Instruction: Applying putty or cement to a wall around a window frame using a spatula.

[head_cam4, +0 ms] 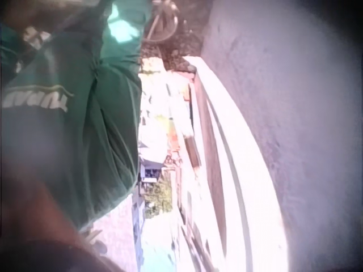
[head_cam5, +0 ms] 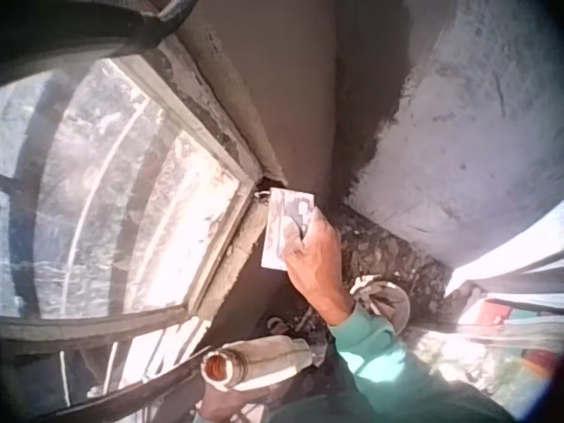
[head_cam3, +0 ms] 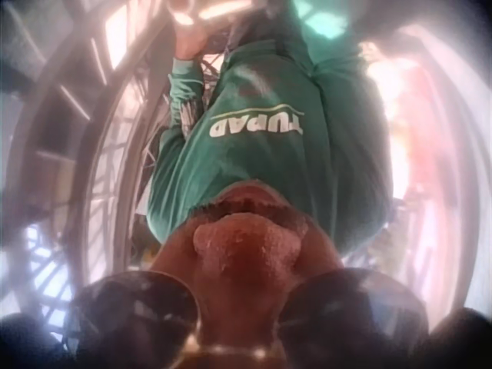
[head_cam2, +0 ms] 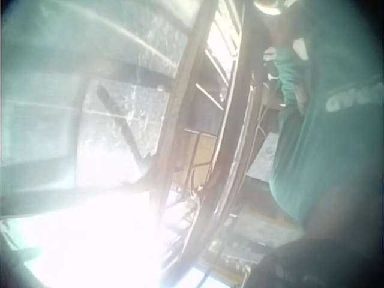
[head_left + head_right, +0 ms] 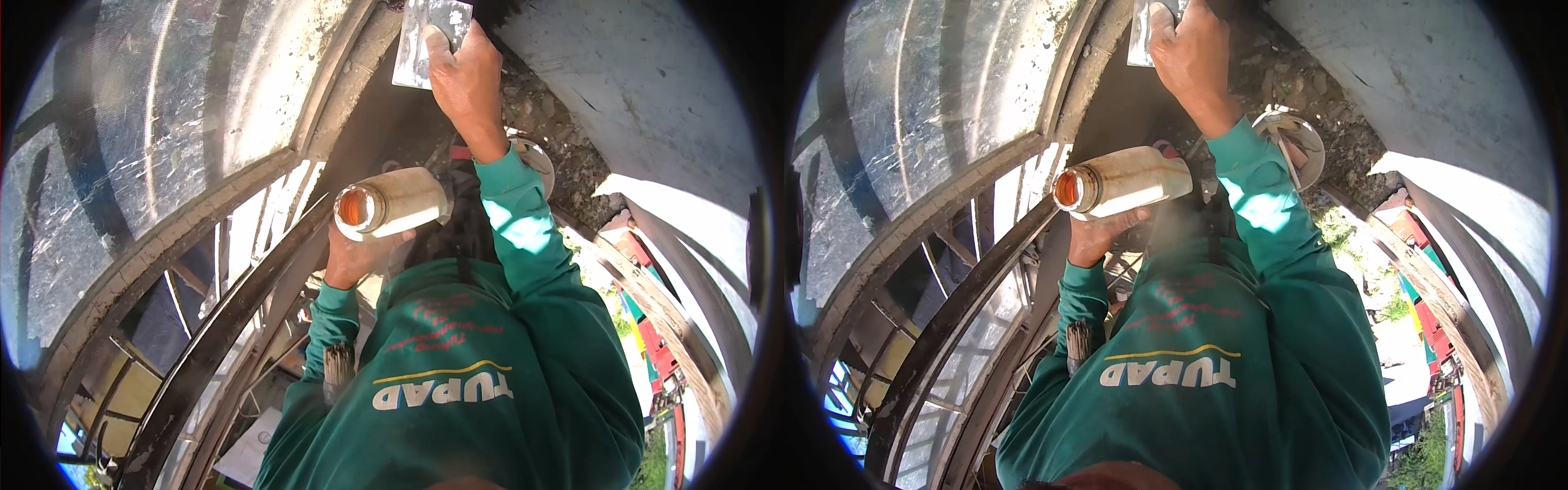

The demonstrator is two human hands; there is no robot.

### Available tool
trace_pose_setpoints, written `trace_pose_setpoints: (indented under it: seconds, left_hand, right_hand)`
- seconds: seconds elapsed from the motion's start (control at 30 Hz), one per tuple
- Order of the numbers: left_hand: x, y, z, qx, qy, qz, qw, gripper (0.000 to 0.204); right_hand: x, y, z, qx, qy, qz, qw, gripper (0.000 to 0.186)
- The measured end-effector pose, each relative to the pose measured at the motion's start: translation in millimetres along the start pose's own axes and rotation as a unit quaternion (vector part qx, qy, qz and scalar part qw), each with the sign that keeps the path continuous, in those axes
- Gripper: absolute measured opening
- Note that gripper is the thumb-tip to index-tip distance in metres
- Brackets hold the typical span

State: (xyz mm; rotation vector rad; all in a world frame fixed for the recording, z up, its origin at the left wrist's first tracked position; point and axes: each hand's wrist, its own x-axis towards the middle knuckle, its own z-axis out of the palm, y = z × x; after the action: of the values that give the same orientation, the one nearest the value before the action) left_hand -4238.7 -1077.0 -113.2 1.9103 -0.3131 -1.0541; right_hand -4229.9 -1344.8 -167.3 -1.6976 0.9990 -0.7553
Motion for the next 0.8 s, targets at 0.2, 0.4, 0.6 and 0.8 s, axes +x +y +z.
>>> trace_pose_setpoints:
  seconds: [0.2,0.4,0.6,0.8]
  left_hand:
    - [3,1,4,-0.043,-0.012,-0.016,0.999,0.068]
    - [7,6,11,-0.027,-0.016,-0.030,0.999,0.075]
    - [1,-1,7,-0.028,-0.007,-0.013,1.000,0.074]
    - [-6,0,12,-0.030,-0.011,0.021,0.999,0.060]
  right_hand:
    - [9,8,-7,-0.036,0.019,-0.011,0.999,0.029]
    - [14,30,-8,-0.075,0.009,-0.007,0.997,0.030]
    - [2,32,-9,0.088,0.010,0.109,0.990,0.026]
    - [4,42,5,0.361,0.013,0.126,0.924,0.023]
